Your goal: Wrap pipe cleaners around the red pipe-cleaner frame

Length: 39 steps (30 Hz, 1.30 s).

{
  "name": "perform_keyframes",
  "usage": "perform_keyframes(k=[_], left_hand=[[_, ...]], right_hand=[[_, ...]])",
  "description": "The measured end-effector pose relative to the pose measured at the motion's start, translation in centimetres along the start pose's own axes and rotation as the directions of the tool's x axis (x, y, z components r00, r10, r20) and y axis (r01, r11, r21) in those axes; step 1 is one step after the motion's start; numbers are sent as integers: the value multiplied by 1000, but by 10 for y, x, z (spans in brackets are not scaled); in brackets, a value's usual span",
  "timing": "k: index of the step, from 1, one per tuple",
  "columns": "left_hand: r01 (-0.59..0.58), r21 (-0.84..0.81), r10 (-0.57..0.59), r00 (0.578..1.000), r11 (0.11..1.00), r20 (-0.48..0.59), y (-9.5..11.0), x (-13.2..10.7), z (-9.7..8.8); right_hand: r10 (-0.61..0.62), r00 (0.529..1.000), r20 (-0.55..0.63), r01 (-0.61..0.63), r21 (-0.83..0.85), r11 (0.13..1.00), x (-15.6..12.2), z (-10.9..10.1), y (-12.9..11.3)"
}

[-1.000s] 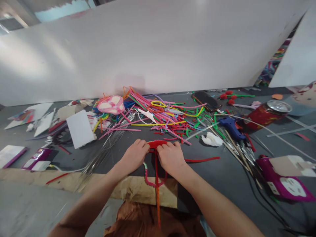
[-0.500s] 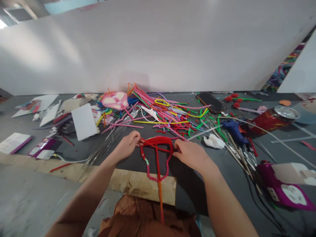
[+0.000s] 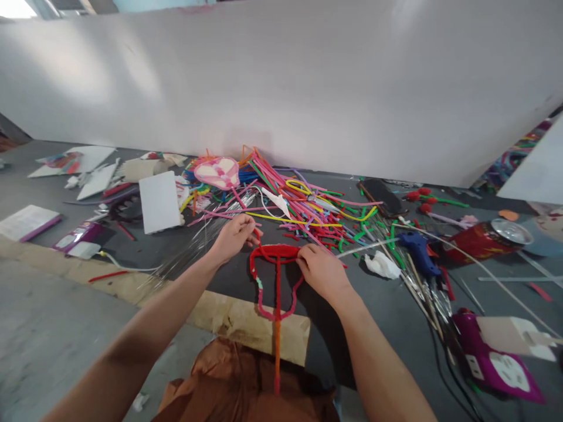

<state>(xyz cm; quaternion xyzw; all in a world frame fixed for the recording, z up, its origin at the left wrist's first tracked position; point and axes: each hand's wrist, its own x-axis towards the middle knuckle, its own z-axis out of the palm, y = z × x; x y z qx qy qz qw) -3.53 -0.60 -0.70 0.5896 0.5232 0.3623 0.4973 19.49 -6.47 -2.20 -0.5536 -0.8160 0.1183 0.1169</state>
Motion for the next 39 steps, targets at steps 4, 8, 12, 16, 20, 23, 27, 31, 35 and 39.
perform_keyframes(k=[4, 8, 12, 16, 20, 23, 27, 31, 35, 39], left_hand=[[-4, -186, -7, 998, 983, -62, -5, 3, 0], [13, -115, -3, 997, 993, 83, -14, -9, -6], [-139, 268, 87, 976, 953, 198, -15, -25, -14], [-258, 462, 161, 957, 848, 241, -12, -32, -18], [-157, 372, 106, 982, 915, 156, -17, -30, -19], [-75, 259, 54, 995, 963, 87, -20, -26, -17], [-107, 218, 95, 993, 970, 64, -15, -19, -9], [-68, 16, 67, 995, 998, 70, -6, -11, 3], [38, -159, -27, 997, 986, 72, -4, -7, 16], [-18, -75, 24, 997, 997, 75, -11, -8, 18]], right_hand=[[130, 991, -39, -134, -121, 984, 1, 4, -7], [149, 987, -63, -158, -171, 973, 1, 5, -12], [165, 984, -73, -176, -187, 966, 0, 5, -14], [182, 980, -76, -194, -195, 962, 1, 5, -16], [192, 979, -75, -203, -200, 958, 2, 6, -16], [185, 979, -81, -198, -203, 959, 1, 6, -15], [175, 981, -86, -189, -207, 960, 0, 6, -15], [179, 982, -65, -189, -216, 958, 0, 4, -18], [181, 982, -59, -191, -260, 947, 2, 4, -21], [193, 979, -68, -204, -272, 940, 3, 7, -23]])
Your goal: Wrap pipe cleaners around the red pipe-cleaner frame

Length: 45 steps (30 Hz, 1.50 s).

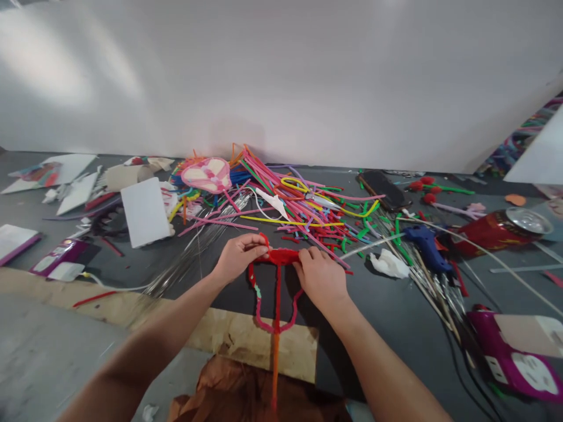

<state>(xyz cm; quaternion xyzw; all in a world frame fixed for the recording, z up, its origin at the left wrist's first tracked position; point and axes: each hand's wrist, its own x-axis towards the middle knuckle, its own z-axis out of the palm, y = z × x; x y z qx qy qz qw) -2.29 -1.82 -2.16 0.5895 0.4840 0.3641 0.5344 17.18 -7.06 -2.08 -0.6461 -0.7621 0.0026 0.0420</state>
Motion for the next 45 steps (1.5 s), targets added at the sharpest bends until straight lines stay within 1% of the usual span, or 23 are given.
perform_keyframes(k=[2, 3, 5, 8, 11, 14, 18, 20, 22, 23, 25, 27, 28, 29, 30, 31, 33, 35, 37, 39, 41, 43, 45], left_hand=[[-116, 168, 111, 993, 979, 39, -4, -1, -4], [-191, 262, 176, 981, 946, 82, -6, -1, -6], [-349, 414, 285, 935, 841, 209, -9, 1, -11], [-505, 531, 351, 861, 680, 369, -12, 4, -15], [-541, 562, 348, 838, 626, 420, -14, 6, -15], [-516, 581, 340, 855, 629, 391, -16, 5, -14], [-482, 585, 342, 876, 652, 340, -19, 6, -13], [-473, 569, 344, 881, 673, 325, -20, 7, -12], [-470, 554, 351, 883, 687, 313, -21, 8, -12], [-472, 549, 356, 881, 690, 311, -21, 8, -11], [-482, 544, 363, 876, 687, 317, -23, 9, -11], [-490, 540, 362, 871, 685, 331, -24, 9, -12], [-492, 536, 361, 870, 686, 337, -25, 9, -12], [-492, 533, 361, 870, 688, 337, -26, 10, -13], [-490, 530, 360, 871, 692, 335, -27, 10, -13], [-488, 526, 359, 872, 697, 333, -28, 10, -14], [-488, 515, 352, 871, 705, 343, -28, 10, -16], [-498, 501, 346, 862, 708, 370, -28, 10, -17], [-506, 490, 344, 856, 709, 386, -28, 10, -17], [-505, 489, 348, 857, 711, 379, -28, 10, -16], [-505, 486, 360, 859, 713, 364, -28, 11, -15], [-502, 479, 369, 862, 720, 348, -28, 11, -13], [-492, 476, 366, 868, 729, 337, -26, 10, -12]], right_hand=[[-1, 1000, -12, 1, 6, 1000, 0, 2, 0], [0, 1000, -16, 1, 10, 1000, 0, 2, 1], [1, 1000, -18, 0, 18, 1000, 0, 3, 1], [6, 1000, -13, -6, 28, 1000, 1, 4, 2], [-19, 1000, 6, 19, 53, 998, 2, 1, 3], [-39, 998, 48, 34, 96, 995, 0, -7, 11], [63, 982, 180, -97, 189, 977, -7, -24, 42], [98, 966, 239, -171, 308, 936, -11, -32, 61], [106, 965, 241, -211, 469, 857, -13, -36, 74], [117, 966, 230, -230, 563, 794, -13, -37, 78], [162, 966, 202, -259, 764, 591, -12, -32, 77], [214, 958, 191, -254, 911, 324, -10, -22, 68], [216, 957, 196, -244, 943, 225, -9, -16, 63], [200, 958, 206, -243, 952, 184, -8, -10, 57], [169, 960, 223, -255, 946, 199, -7, -6, 52], [141, 961, 240, -269, 929, 255, -7, -2, 47], [109, 961, 254, -275, 861, 428, -9, 2, 42], [80, 969, 233, -235, 777, 584, -11, 1, 40], [14, 975, 220, -170, 707, 686, -12, -4, 38], [-35, 973, 226, -127, 660, 740, -11, -9, 34], [-41, 977, 209, -101, 622, 777, -5, -13, 28], [-46, 986, 160, -57, 586, 808, 3, -14, 20], [-90, 990, 105, 17, 550, 835, 12, -12, 15]])
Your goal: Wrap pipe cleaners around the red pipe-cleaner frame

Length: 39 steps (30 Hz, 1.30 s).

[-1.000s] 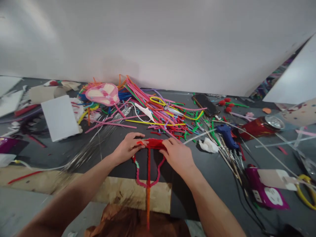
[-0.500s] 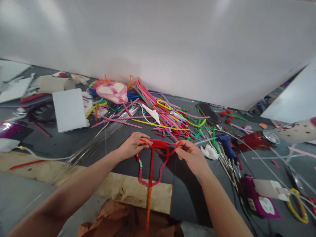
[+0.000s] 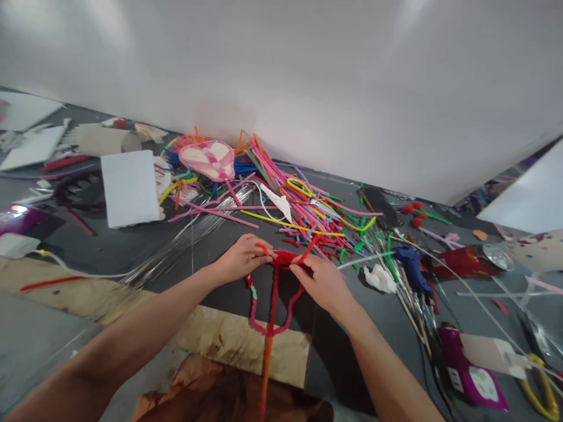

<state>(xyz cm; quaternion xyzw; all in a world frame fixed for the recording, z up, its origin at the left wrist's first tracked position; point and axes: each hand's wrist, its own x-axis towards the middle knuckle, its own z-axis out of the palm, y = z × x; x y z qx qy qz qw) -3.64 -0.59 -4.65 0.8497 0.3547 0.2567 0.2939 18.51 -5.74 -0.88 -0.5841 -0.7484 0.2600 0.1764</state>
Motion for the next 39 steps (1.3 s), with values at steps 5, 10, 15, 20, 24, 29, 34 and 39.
perform_keyframes(k=[5, 10, 15, 20, 24, 29, 34, 39], left_hand=[[10, 20, -9, 1000, 1000, -16, 5, -1, -1], [-6, 59, 9, 998, 998, -58, 10, -3, -1], [54, 109, -51, 998, 993, -31, 12, -2, -1], [82, 55, -80, 996, 995, -35, 13, -4, -3], [34, 2, -34, 999, 999, -6, 13, -5, -5], [-33, 19, 32, 999, 999, 23, 15, -3, -8], [35, 42, -35, 999, 999, 10, 16, -2, -4], [55, 38, -56, 998, 998, 14, 10, -3, -2]], right_hand=[[-49, 999, -2, 49, -60, 997, 10, 12, 6], [-46, 997, -61, 47, 8, 999, 4, 19, 16], [-77, 992, -104, 82, 50, 995, 1, 21, 19], [-60, 992, -109, 68, 68, 995, 2, 22, 19], [-70, 992, -109, 76, 52, 996, 3, 22, 19], [-150, 983, -108, 146, -42, 988, 2, 23, 20], [-189, 977, -101, 167, -192, 967, 1, 29, 20], [-200, 968, -150, 164, -221, 961, 1, 32, 16]])
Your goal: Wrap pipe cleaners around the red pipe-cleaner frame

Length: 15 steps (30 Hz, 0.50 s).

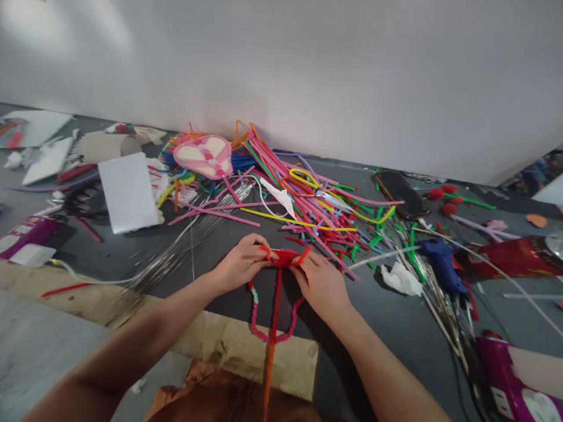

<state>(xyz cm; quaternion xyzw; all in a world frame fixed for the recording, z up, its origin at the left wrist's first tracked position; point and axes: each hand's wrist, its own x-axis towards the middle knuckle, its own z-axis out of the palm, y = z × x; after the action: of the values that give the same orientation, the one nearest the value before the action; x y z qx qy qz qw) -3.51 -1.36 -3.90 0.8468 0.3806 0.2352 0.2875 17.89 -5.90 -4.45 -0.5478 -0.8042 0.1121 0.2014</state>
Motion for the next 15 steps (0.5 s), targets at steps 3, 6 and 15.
perform_keyframes(k=[3, 6, 15], left_hand=[[-21, -21, 21, 1000, 1000, -5, -5, -2, 0], [-31, -23, 31, 1000, 999, -1, -6, -3, 0], [-43, 46, 46, 997, 998, -63, 1, 2, 3]], right_hand=[[10, 1000, -14, -9, 30, 1000, 1, 0, -1], [4, 1000, -20, -4, 33, 999, 1, 0, -1], [-120, 990, -71, 105, -188, 977, 3, 4, -6]])
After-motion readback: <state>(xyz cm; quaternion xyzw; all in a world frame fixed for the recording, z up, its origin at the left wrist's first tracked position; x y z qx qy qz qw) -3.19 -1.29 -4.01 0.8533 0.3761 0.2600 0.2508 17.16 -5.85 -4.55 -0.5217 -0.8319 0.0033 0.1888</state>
